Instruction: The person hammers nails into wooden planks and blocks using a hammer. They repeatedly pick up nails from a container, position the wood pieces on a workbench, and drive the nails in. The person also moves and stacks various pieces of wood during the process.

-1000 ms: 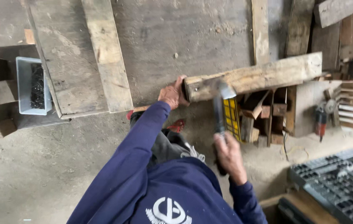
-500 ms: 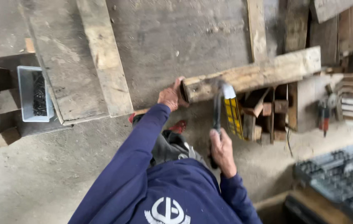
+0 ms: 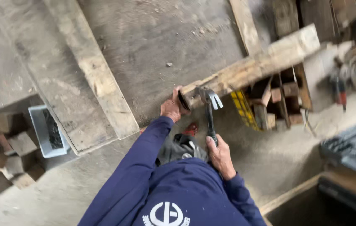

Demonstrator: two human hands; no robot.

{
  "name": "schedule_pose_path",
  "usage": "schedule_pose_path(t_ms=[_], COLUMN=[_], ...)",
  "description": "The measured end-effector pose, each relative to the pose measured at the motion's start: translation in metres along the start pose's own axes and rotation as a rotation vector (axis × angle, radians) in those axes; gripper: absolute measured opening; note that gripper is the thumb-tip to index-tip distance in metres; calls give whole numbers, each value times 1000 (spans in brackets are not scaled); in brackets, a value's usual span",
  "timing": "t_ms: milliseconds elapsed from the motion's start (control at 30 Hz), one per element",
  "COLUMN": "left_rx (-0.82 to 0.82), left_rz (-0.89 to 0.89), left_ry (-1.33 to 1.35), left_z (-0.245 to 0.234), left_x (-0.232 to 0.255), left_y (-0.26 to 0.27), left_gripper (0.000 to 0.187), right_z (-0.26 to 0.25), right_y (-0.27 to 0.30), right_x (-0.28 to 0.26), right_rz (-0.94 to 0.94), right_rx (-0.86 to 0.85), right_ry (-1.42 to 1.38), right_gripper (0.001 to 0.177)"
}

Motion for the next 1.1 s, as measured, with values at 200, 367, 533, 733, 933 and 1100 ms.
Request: schedule_pose_path(t_ms=[200, 367, 533, 733, 933, 1100], left_rx=[-51, 192, 233, -85, 21, 147], left_rz=[-74, 113, 67, 49, 231, 513], left_ry=[-99, 259, 281, 288, 159, -125], left_z=[-5, -21, -60, -66, -85, -70], left_x=[-5, -9, -37, 42, 127, 191], left_y=[-13, -2, 20, 19, 24, -21], left_gripper=[109, 114, 44, 31, 27, 24], right_z=[17, 20, 33, 33, -78, -88], right_y=[-54, -106, -142, -203, -176, -217], right_x=[-60, -163, -206, -243, -160, -7], right_rz=[87, -430, -687, -959, -581, 135], right_rx=[1, 43, -78, 229, 954, 713], right_ry=[244, 722, 1020, 1138, 210, -782], right_gripper=[39, 37, 36, 26, 40, 40])
Point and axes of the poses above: each hand's wrist, its own y-axis away from the middle knuckle, its own z-axis out of the palm, x = y × z, the point moved 7 cm from there along -y, towards the middle knuckle, and after that the axes turned 1 degree about -z, right-handed, at the moved point
